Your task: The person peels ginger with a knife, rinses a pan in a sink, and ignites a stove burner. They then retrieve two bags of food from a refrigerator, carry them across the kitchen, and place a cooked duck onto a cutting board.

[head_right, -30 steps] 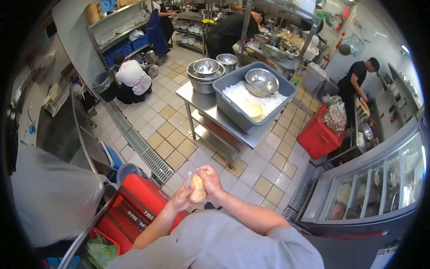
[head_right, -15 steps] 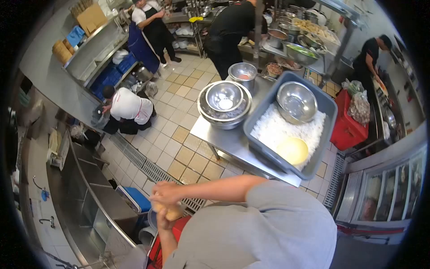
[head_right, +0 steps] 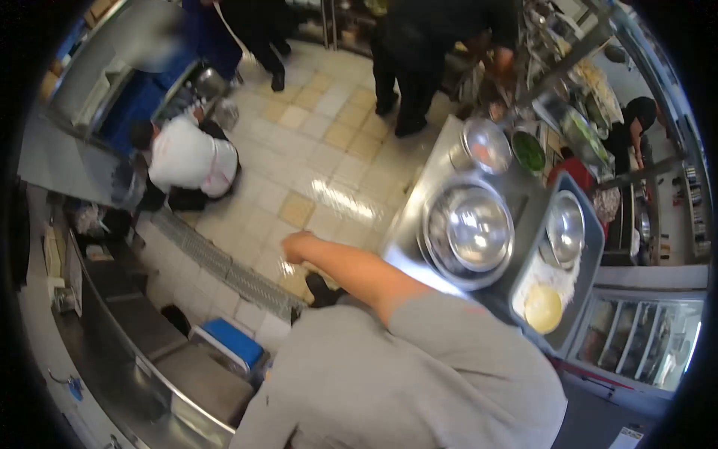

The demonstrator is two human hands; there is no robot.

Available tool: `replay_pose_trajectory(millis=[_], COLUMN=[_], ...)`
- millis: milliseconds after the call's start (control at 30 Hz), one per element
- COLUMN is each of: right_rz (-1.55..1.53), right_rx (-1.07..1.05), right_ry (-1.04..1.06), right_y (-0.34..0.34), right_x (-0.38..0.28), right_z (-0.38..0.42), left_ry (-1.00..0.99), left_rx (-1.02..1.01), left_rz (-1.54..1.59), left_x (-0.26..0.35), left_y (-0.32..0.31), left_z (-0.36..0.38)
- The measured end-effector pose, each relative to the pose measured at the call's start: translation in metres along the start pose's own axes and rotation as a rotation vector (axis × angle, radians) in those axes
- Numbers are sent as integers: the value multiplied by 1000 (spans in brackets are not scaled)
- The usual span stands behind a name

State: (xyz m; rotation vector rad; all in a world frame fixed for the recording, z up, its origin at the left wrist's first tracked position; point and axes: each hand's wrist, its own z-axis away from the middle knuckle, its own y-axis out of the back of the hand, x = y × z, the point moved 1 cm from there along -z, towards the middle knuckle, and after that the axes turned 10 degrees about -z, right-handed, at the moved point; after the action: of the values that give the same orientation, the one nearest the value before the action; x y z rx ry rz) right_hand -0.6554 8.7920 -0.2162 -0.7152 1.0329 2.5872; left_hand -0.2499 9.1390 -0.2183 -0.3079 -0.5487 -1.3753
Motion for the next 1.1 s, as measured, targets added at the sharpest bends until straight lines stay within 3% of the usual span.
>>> replay_pose_trajectory(millis=[67, 100, 133, 200, 267, 367, 500, 567, 633, 700, 767, 833, 867, 933, 967, 1100], right_rz=[-166, -322, -422, -452, -384, -209, -187, 119, 301, 322, 314, 485, 406, 402, 403, 326], right_rx=[316, 269, 363, 449, 255, 237, 812, 995, 1054, 950, 894, 1087, 1049, 1063, 1068, 1112], right_ry=[-114, -220, -224, -371, -406, -364, -560, -556, -587, -667, -713, -726, -781, -836, -836, -843], right_y=[47, 92, 99, 131, 187, 285, 478, 557, 618, 667, 699, 716, 722, 721, 718, 709], right_x=[73, 90, 139, 199, 210, 241, 270, 281, 286, 291, 311, 332, 341, 354, 358, 370], right_z=[-16, 4, -12, -21, -15, -30, 9, 38, 61, 74, 75, 75, 76, 79, 79, 72], left_ry=[-72, -112, -161, -197, -374, -536, -686, -679, -751, -780, -812, -750, -747, -772, -655, -565], left_rx=[12, 13, 9, -235, -318, -502, -686, -744, -777, -778, -786, -762, -768, -567, -593, -439], left_rz=[-163, -254, -324, -338, -404, -701, -802, -775, -808, -947, -1094, -1279, -1271, -1728, -1841, -1989], left_x=[94, 145, 197, 280, 395, 524, 613, 639, 679, 711, 740, 751, 765, 794, 815, 862], left_y=[-33, -51, -75, -97, -197, -343, -527, -607, -676, -737, -798, -860, -885, -925, -941, -994], left_z=[-63, -91, -122, -232, -243, -272, -305, -296, -254, -255, -280, -341, -344, -336, -318, -296])
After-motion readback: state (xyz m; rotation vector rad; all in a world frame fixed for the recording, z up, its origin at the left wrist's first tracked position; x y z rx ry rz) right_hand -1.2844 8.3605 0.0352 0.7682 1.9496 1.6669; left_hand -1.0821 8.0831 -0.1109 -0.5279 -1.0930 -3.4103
